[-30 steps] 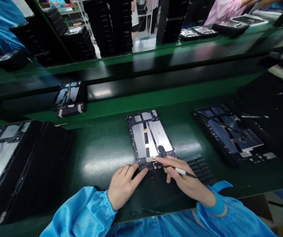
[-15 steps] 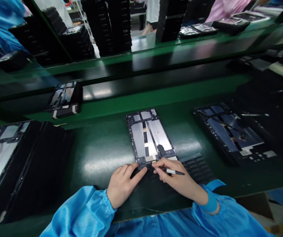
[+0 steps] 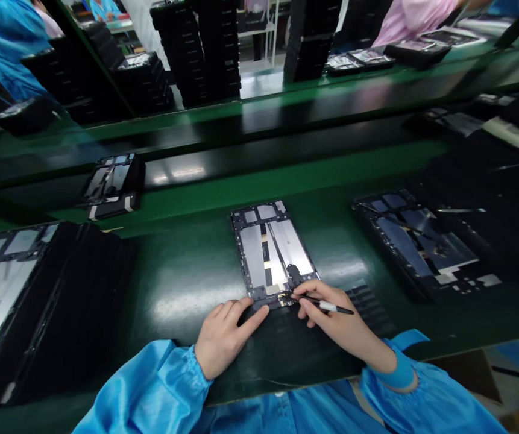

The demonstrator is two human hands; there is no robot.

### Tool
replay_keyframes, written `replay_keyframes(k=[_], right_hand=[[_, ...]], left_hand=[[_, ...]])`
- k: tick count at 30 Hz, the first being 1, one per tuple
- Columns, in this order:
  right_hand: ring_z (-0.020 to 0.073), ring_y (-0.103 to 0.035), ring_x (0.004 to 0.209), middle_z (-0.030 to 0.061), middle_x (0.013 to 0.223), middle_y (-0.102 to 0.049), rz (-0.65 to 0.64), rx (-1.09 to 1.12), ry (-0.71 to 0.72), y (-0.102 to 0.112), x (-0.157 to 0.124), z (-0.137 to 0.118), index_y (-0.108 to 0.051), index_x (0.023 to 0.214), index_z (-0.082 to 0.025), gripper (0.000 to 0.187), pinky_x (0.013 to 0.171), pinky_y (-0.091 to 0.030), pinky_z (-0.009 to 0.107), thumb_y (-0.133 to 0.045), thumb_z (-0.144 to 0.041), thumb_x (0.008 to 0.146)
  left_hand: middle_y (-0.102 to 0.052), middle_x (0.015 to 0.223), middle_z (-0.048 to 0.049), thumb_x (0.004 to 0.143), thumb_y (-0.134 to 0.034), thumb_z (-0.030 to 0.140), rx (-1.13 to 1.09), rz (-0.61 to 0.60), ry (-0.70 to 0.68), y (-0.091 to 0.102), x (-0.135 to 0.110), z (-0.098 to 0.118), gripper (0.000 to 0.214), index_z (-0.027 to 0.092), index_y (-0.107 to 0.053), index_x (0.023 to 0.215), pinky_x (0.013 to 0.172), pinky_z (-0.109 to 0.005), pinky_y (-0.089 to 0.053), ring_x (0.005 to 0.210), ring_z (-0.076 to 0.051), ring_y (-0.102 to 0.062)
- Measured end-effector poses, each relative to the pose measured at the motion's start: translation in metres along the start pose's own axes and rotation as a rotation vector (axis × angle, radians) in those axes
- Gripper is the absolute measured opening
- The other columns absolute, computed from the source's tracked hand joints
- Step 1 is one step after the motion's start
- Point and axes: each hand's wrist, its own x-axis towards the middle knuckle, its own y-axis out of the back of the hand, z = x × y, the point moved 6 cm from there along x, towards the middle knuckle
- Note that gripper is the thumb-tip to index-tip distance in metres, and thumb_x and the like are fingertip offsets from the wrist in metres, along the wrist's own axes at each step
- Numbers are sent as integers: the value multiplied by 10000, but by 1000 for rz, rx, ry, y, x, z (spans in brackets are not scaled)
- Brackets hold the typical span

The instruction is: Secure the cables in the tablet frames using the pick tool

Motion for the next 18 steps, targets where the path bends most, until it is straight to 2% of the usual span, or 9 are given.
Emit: replay_keyframes(k=[4,8,14,18], right_hand=[[162,-700,742,39,866,-697,-96,100,-15,-13,-2,-1,-615,1020,-215,139,572,-577,234,-561,-313,937],[176,-709,809,49,958,-693,-148,56,56,-24,1,-10,-648,989,-213,128,634,-578,252,-563,-293,936],[154,-676,749,22,899,-686,-184,-53,140,-26,5,-27,-667,966,-217,119,687,-565,272,-561,-225,912],[132,-661,639,0,795,-655,-203,30,10,-26,4,-18,-639,977,-215,110,566,-557,241,-578,-276,908]], left_hand=[[-614,1141,-107,982,-435,114,-34,53,-29,5,-2,-1,324,211,-598,1244,728,-297,-490,916,-188,-602],[-623,1133,-115,981,-448,113,-56,69,-36,6,-1,-1,304,191,-600,1232,711,-302,-492,918,-195,-610],[-633,1116,-107,982,-454,119,-45,80,-37,7,0,-4,287,197,-609,1210,712,-304,-494,910,-193,-612],[-635,1137,-110,980,-458,119,-72,75,-46,9,-2,3,293,179,-596,1231,753,-310,-484,965,-200,-599]])
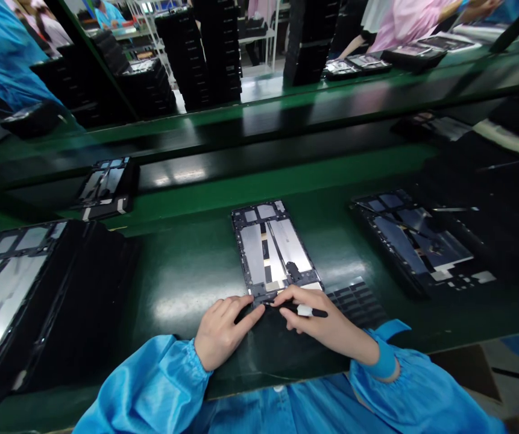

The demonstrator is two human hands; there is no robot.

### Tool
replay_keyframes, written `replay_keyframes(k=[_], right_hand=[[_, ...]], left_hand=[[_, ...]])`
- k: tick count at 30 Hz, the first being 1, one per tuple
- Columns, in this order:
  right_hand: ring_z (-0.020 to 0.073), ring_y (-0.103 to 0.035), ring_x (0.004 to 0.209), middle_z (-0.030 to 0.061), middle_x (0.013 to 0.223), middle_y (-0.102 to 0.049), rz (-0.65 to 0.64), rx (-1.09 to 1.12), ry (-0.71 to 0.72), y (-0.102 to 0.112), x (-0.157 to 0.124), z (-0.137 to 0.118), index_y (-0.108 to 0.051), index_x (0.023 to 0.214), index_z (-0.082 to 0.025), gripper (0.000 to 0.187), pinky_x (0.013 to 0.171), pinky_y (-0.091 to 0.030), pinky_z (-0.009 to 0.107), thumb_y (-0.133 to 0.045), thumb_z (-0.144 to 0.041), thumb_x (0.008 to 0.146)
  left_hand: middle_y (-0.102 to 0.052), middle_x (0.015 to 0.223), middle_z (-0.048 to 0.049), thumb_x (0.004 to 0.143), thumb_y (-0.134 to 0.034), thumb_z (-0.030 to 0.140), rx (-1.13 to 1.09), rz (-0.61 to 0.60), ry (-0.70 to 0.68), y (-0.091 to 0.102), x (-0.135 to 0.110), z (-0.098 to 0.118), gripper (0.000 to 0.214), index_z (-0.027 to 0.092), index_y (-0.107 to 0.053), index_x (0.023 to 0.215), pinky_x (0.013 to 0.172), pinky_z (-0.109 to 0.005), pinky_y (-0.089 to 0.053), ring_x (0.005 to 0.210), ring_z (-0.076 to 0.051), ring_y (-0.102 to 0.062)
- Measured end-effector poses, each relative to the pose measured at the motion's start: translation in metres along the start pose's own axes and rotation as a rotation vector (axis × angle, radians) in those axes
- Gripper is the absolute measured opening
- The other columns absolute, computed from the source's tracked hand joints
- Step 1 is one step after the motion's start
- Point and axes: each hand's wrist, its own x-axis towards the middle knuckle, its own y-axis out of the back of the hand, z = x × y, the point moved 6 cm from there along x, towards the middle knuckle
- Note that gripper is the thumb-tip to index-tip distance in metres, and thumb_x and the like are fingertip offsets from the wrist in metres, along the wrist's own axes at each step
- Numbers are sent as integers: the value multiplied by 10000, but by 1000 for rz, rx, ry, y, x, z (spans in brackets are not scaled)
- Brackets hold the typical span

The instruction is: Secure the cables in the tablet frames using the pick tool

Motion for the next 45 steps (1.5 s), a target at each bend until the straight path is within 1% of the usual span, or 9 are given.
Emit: replay_keyframes(k=[6,10,13,20,24,30,35,40,45], right_hand=[[100,-559,420,-20,636,-654,187,292,-166,17,-10,31,-578,924,-200,224,395,-485,210,-665,-388,839],[97,-529,394,-9,630,-652,267,374,-204,18,-15,42,-590,921,-196,298,333,-417,188,-687,-451,803],[85,-491,367,-30,582,-609,299,302,-174,12,-18,42,-622,920,-185,290,333,-394,190,-683,-445,808],[108,-566,455,-14,642,-625,56,-43,-85,-12,-11,18,-691,939,-184,222,452,-469,227,-600,-382,896],[154,-623,592,21,745,-678,65,-220,-4,-11,-5,4,-668,854,-194,177,531,-476,258,-588,-343,906],[186,-628,642,29,753,-668,50,-363,47,-14,-2,6,-617,822,-197,129,595,-462,288,-610,-306,890],[193,-652,680,23,760,-674,7,-354,39,-19,1,6,-630,802,-191,149,623,-451,285,-618,-304,899],[192,-636,664,18,737,-663,56,-340,30,-24,1,10,-632,812,-190,159,624,-448,293,-603,-314,908],[178,-635,673,22,727,-637,110,-105,71,-9,-3,6,-620,768,-197,224,636,-508,297,-578,-358,918]], left_hand=[[-583,1319,-77,995,-437,197,-106,-216,-95,-14,-9,34,324,223,-572,1289,835,-343,-435,1138,-235,-538],[-560,1366,-48,975,-458,168,-194,-336,-152,-11,-16,26,333,249,-575,1276,892,-352,-405,1202,-222,-510],[-615,1285,-40,941,-477,158,-311,-362,-164,-3,-20,16,307,241,-613,1203,928,-357,-395,1206,-220,-509],[-609,1256,-101,973,-464,214,-146,-246,-30,-3,-18,21,293,210,-606,1230,835,-354,-463,1038,-216,-578],[-617,1248,-83,973,-475,223,-186,-240,-43,-4,-23,32,275,213,-620,1205,815,-340,-461,1054,-214,-570],[-579,1288,-88,959,-516,297,-180,-245,21,-6,-28,29,301,242,-606,1241,858,-378,-443,1094,-248,-543],[-591,1245,-94,952,-527,297,-178,-235,18,-6,-27,28,288,236,-617,1218,847,-374,-439,1075,-248,-539],[-591,1240,-95,950,-532,296,-177,-233,18,-6,-28,29,289,236,-619,1219,848,-379,-446,1076,-249,-541],[-595,1252,-95,959,-518,294,-184,-229,31,-4,-27,29,287,243,-620,1222,841,-380,-467,1071,-248,-553]])
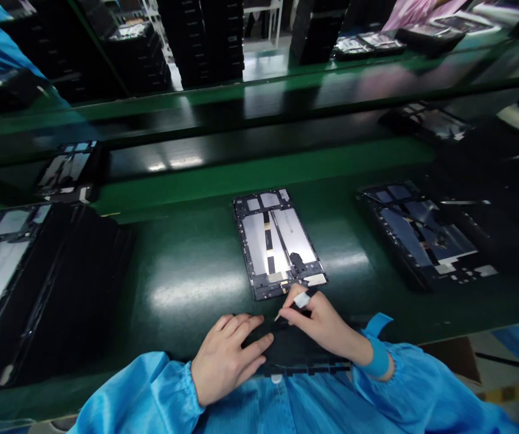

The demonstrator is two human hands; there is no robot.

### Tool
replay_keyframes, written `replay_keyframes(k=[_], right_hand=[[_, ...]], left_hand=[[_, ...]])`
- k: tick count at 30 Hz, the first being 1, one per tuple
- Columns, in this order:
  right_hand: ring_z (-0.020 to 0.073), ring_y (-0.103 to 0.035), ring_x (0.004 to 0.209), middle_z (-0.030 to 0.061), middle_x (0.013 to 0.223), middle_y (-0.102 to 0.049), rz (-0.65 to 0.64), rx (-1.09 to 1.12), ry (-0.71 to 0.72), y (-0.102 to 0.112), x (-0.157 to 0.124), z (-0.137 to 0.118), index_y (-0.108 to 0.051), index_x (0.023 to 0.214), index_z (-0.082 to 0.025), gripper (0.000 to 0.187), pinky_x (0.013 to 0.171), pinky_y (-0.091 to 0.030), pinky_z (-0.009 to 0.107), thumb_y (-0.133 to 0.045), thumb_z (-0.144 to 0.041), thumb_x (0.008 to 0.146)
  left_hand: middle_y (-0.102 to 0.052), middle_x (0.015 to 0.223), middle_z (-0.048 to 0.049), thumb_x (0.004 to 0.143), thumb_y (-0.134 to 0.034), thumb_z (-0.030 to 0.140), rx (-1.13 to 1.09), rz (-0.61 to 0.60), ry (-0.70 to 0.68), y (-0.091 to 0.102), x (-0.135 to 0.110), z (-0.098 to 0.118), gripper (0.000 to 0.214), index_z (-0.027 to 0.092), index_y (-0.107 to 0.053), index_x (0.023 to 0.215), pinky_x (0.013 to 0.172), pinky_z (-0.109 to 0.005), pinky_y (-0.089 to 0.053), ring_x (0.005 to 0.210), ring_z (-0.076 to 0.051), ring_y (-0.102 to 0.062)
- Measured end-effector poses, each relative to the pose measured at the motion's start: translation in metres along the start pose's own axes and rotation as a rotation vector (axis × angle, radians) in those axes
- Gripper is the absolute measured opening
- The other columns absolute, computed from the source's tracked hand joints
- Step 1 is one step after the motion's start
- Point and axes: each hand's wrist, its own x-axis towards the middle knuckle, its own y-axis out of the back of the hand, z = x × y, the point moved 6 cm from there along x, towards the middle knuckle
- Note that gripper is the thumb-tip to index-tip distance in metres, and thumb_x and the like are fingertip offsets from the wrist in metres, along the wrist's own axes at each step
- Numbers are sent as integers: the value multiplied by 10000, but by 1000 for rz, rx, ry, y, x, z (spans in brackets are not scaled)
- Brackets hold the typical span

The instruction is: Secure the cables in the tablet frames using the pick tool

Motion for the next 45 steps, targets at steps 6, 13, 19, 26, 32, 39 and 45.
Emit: replay_keyframes(k=[6,13,19,26,32,39,45], right_hand=[[173,-697,630,0,655,-640,-63,201,-174,31,38,-12,-532,780,-201,293,523,-553,247,-660,-459,836],[174,-704,539,-17,548,-657,-216,180,-277,14,67,0,-512,802,-194,277,456,-544,224,-681,-414,813],[183,-723,564,-13,592,-684,-233,146,-249,12,67,3,-538,822,-186,212,517,-592,256,-658,-359,850],[173,-722,561,5,604,-689,-241,127,-248,11,68,2,-555,818,-173,202,514,-589,239,-650,-346,862],[169,-719,567,14,616,-690,-246,127,-246,11,68,2,-553,808,-171,202,517,-589,240,-641,-344,864],[176,-718,571,15,617,-690,-251,129,-256,11,68,1,-553,801,-172,223,516,-589,249,-655,-365,851],[168,-723,594,18,637,-684,-255,104,-251,10,69,0,-552,799,-169,192,510,-581,228,-620,-335,869]], left_hand=[[-652,1129,-89,959,-529,204,-24,159,0,18,19,-16,237,202,-628,1175,781,-318,-490,984,-197,-594],[-686,1057,-64,945,-558,166,56,242,10,16,30,-36,167,177,-639,1090,789,-311,-500,933,-180,-608],[-693,1045,-66,954,-537,175,49,249,22,14,28,-36,196,185,-639,1121,798,-306,-517,933,-173,-617],[-691,1052,-64,939,-571,159,48,256,12,15,30,-36,186,168,-639,1112,806,-308,-509,939,-177,-612],[-688,1062,-65,941,-573,158,37,246,19,14,28,-36,192,170,-635,1123,808,-312,-493,941,-187,-603],[-683,1072,-70,943,-565,153,38,239,16,13,28,-37,205,165,-631,1138,817,-309,-487,951,-186,-597],[-659,1099,-81,972,-486,142,113,218,-26,16,31,-32,278,188,-609,1217,787,-307,-473,961,-189,-589]])
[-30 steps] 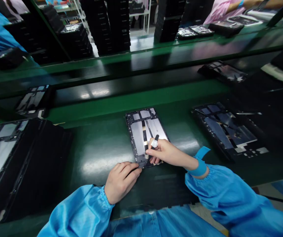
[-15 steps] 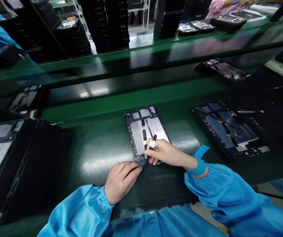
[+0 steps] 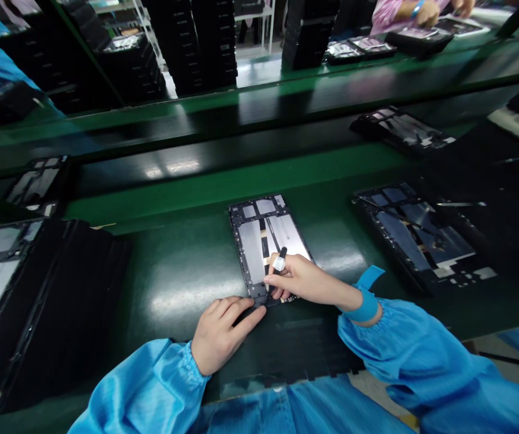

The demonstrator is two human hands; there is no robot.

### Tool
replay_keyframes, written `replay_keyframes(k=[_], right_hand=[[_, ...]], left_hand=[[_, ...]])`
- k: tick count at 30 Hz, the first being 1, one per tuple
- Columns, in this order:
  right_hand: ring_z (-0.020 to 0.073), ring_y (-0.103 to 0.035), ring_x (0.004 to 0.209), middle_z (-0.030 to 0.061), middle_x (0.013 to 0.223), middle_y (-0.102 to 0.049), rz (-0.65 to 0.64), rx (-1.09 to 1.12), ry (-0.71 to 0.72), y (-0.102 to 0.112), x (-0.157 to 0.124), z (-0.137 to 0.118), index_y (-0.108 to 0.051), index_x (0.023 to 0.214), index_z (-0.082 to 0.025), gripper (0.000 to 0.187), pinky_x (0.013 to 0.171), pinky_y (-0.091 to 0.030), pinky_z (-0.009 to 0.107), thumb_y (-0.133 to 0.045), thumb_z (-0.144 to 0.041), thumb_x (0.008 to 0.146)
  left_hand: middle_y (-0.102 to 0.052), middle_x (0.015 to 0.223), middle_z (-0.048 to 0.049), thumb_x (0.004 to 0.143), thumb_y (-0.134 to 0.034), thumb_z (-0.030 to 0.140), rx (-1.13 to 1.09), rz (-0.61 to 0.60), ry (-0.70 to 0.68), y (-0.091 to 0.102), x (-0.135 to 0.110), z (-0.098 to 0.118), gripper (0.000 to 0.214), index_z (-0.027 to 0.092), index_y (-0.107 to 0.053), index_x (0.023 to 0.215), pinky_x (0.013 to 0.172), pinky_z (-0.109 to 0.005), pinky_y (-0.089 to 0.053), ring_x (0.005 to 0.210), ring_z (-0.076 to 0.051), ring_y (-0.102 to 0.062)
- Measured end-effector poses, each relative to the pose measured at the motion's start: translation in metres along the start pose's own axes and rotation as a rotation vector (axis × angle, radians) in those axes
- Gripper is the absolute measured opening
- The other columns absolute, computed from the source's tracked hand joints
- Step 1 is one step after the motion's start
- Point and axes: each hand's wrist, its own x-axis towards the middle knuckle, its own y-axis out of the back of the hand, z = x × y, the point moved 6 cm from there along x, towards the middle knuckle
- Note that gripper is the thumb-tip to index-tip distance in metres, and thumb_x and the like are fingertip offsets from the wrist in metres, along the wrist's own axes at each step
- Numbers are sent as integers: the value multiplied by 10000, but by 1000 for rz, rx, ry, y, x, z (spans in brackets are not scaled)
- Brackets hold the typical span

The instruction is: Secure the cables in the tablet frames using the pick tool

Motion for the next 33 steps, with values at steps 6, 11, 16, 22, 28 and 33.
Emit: replay_keyframes(k=[6,11,16,22,28,33], right_hand=[[180,-712,600,-15,618,-654,56,48,30,5,-4,-3,-529,801,-200,190,514,-575,251,-640,-348,847],[169,-678,616,-5,673,-639,252,-9,95,23,-30,4,-542,802,-209,183,516,-535,251,-594,-362,889],[159,-630,595,-11,668,-609,332,-141,140,22,-45,13,-554,811,-211,176,516,-489,256,-572,-350,916],[154,-616,592,-15,683,-584,323,-178,163,19,-42,11,-573,818,-211,180,507,-473,254,-558,-351,930],[185,-693,648,-8,683,-631,316,48,106,18,-41,20,-540,843,-212,165,488,-490,241,-599,-358,894],[179,-690,614,-5,647,-660,342,50,82,17,-40,24,-536,840,-212,165,491,-494,240,-609,-353,886]], left_hand=[[-647,1118,-89,1012,-356,124,125,-80,-28,0,2,6,343,170,-602,1246,743,-326,-436,951,-211,-570],[-643,1106,-88,1011,-347,115,125,-87,-4,-1,2,7,344,171,-601,1237,745,-331,-438,954,-219,-560],[-630,1106,-93,1002,-375,110,98,-92,8,-3,2,5,333,176,-588,1249,755,-335,-450,956,-220,-558],[-616,1116,-99,986,-424,102,74,-87,21,-4,-1,5,324,173,-579,1262,775,-342,-464,969,-224,-554],[-615,1116,-104,979,-438,105,70,-83,16,-6,-2,4,319,170,-583,1256,779,-351,-479,975,-228,-557],[-607,1148,-110,977,-437,108,109,-66,5,-8,-3,5,333,180,-579,1269,805,-355,-486,1019,-235,-556]])
